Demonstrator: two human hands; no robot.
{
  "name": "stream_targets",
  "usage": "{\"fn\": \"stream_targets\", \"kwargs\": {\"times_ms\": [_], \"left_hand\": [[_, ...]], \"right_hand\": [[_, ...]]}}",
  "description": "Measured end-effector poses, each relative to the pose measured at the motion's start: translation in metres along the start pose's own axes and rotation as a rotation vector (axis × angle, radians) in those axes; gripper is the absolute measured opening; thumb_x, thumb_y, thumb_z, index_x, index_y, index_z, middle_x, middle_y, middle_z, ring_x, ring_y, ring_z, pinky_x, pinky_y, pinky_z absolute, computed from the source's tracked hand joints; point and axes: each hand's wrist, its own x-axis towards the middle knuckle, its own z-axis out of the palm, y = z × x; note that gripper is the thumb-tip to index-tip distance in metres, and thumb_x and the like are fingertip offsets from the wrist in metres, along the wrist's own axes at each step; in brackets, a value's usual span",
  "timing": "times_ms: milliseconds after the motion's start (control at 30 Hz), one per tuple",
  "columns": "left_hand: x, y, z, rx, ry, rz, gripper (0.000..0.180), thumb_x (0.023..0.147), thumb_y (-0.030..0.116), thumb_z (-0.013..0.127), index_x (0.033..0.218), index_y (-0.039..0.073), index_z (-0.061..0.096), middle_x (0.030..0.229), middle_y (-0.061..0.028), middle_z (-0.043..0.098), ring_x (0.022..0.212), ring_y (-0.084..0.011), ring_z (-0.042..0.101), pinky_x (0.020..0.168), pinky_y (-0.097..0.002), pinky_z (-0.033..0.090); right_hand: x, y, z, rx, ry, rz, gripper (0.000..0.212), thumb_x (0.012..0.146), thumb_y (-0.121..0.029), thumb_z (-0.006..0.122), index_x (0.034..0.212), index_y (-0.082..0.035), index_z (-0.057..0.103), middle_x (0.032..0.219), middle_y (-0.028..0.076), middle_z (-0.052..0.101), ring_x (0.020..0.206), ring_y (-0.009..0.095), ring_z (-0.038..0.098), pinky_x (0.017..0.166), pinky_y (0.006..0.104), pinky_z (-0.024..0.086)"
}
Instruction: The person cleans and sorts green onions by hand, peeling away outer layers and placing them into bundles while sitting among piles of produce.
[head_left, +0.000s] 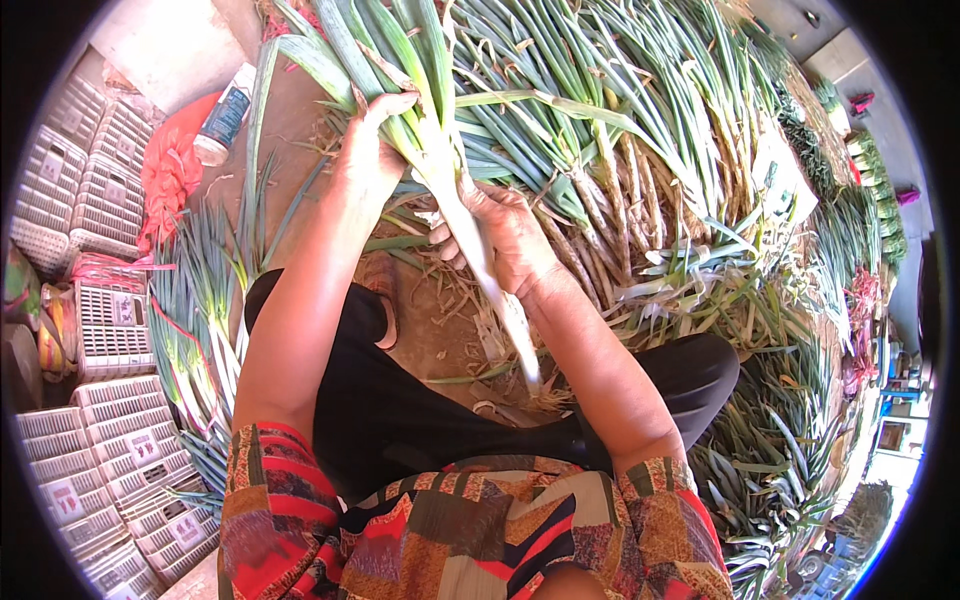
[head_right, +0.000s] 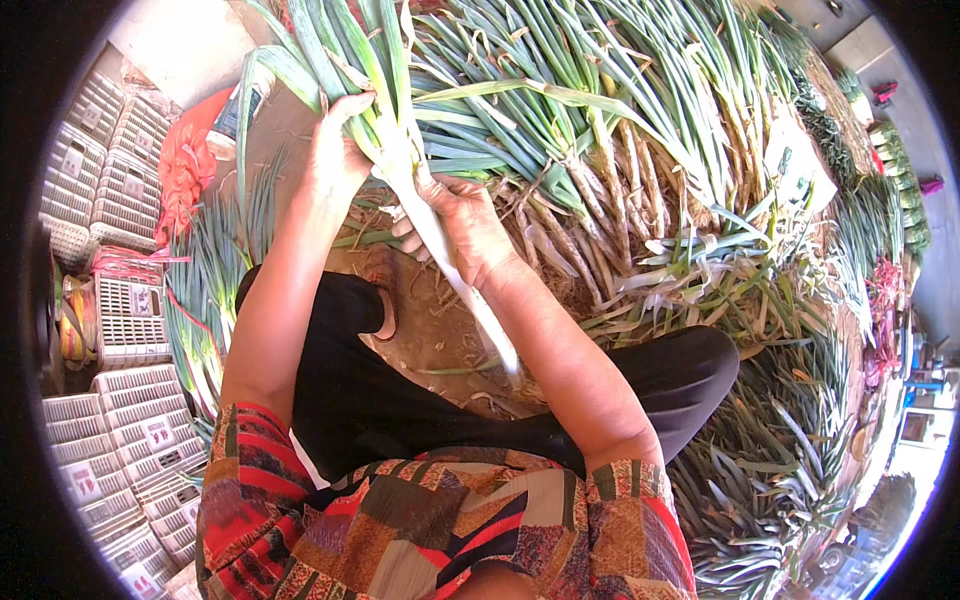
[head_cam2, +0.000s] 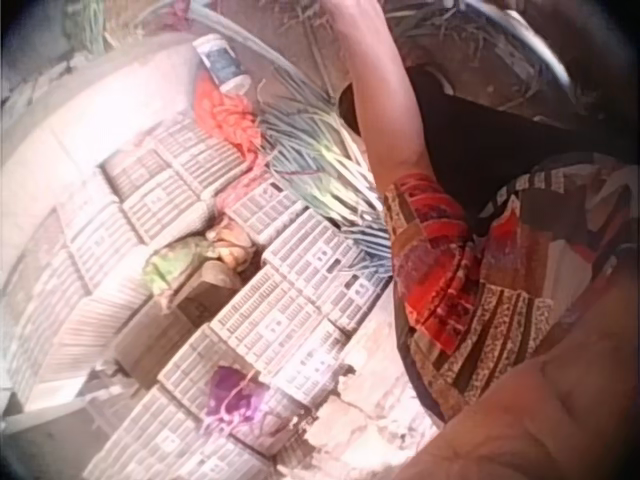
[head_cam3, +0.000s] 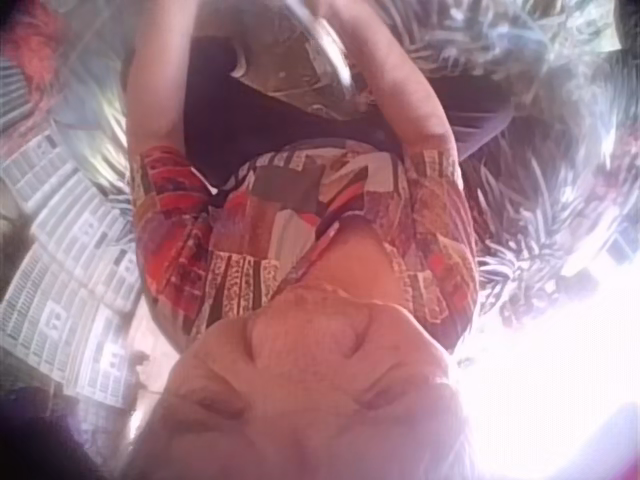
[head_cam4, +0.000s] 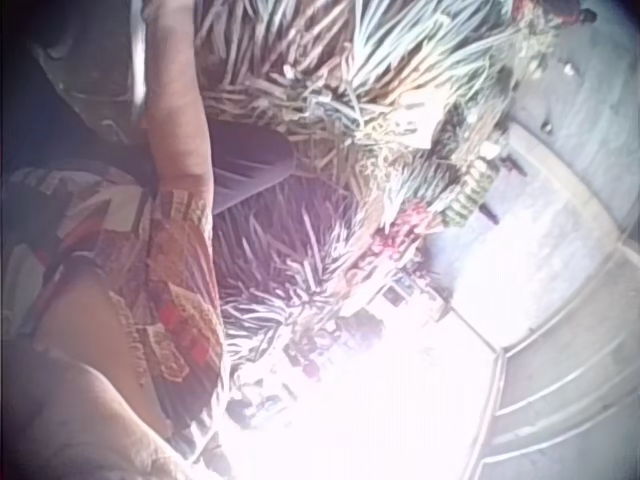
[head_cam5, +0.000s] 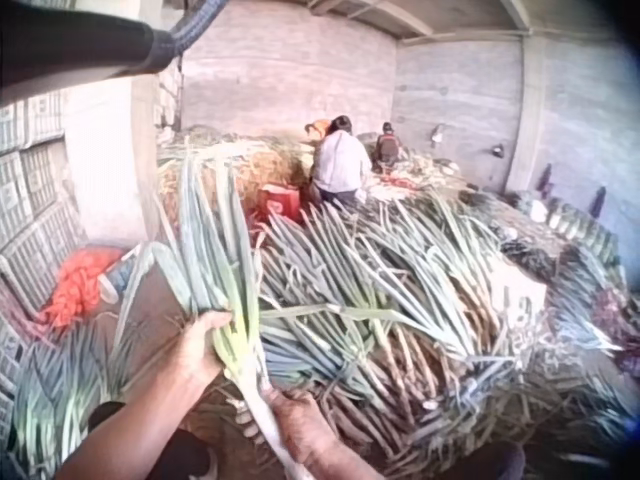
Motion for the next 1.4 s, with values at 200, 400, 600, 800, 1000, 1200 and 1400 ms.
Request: {"fn": "stream_targets", "kwargs": {"times_ms": [200,400,600,800,1000,1200,1400], "left_hand": [[0.001,-0.004,-0.003,-0.105,-0.055,-0.069,0.035,0.076,0.015,0.056,0.108,0.001,0.05,0.099,-0.0094,0.055,0.094,-0.0204,0.053,0.086,-0.0362,0.042],[0.003,-0.007,0.001,-0.02,-0.094,-0.078,0.034,0.077,0.015,0.055,0.108,0.001,0.051,0.096,-0.0093,0.057,0.09,-0.0209,0.055,0.084,-0.0363,0.043],[-0.004,-0.013,0.006,0.356,0.076,-0.21,0.031,0.078,0.027,0.064,0.102,0.009,0.056,0.088,-0.004,0.062,0.076,-0.0145,0.06,0.067,-0.0277,0.043],[-0.02,-0.041,0.006,0.374,0.186,-0.393,0.037,0.071,0.029,0.074,0.097,0.007,0.061,0.081,-0.0038,0.062,0.068,-0.0125,0.058,0.057,-0.0262,0.041],[-0.008,-0.064,0.004,0.147,0.209,-0.235,0.033,0.078,0.02,0.066,0.103,-0.001,0.058,0.099,-0.0054,0.059,0.091,-0.0144,0.054,0.08,-0.0289,0.043],[0.002,-0.05,0.005,0.07,0.198,-0.12,0.016,0.073,0.005,0.062,0.085,-0.004,0.057,0.074,-0.0101,0.06,0.064,-0.02,0.06,0.061,-0.0298,0.05],[0.03,-0.003,-0.048,0.076,0.158,0.084,0.012,0.072,0.011,0.057,0.08,0.003,0.055,0.071,-0.0079,0.059,0.065,-0.0208,0.06,0.061,-0.0315,0.051]], "right_hand": [[-0.007,-0.012,-0.004,-0.043,0.05,0.011,0.033,0.092,-0.026,0.044,0.09,0.006,0.054,0.064,0.016,0.06,0.047,0.021,0.058,0.04,0.0278,0.046],[-0.004,-0.007,-0.008,-0.022,0.203,0.003,0.033,0.093,-0.026,0.041,0.093,0.005,0.054,0.065,0.015,0.06,0.046,0.02,0.057,0.038,0.0277,0.044],[0.027,0.018,-0.045,-0.705,0.679,-0.485,0.029,0.091,-0.022,0.047,0.086,0.003,0.059,0.061,0.011,0.06,0.041,0.015,0.054,0.036,0.0247,0.042],[0.014,-0.003,-0.042,-1.288,0.905,-0.67,0.022,0.085,-0.019,0.051,0.07,-0.003,0.054,0.055,0.017,0.055,0.051,0.033,0.057,0.048,0.0402,0.045],[0.015,0.029,-0.021,-1.555,0.773,-0.952,0.021,0.085,-0.018,0.054,0.068,-0.007,0.049,0.048,0.01,0.051,0.037,0.025,0.049,0.038,0.0328,0.041],[0.014,0.008,-0.029,-0.029,0.682,-0.416,0.02,0.086,-0.019,0.053,0.085,0.0,0.057,0.074,0.011,0.062,0.063,0.019,0.059,0.059,0.0319,0.05],[-0.037,-0.056,-0.161,0.025,1.13,-0.377,0.029,0.084,-0.02,0.058,0.098,0.005,0.052,0.088,0.015,0.058,0.079,0.024,0.06,0.069,0.0361,0.054]]}}
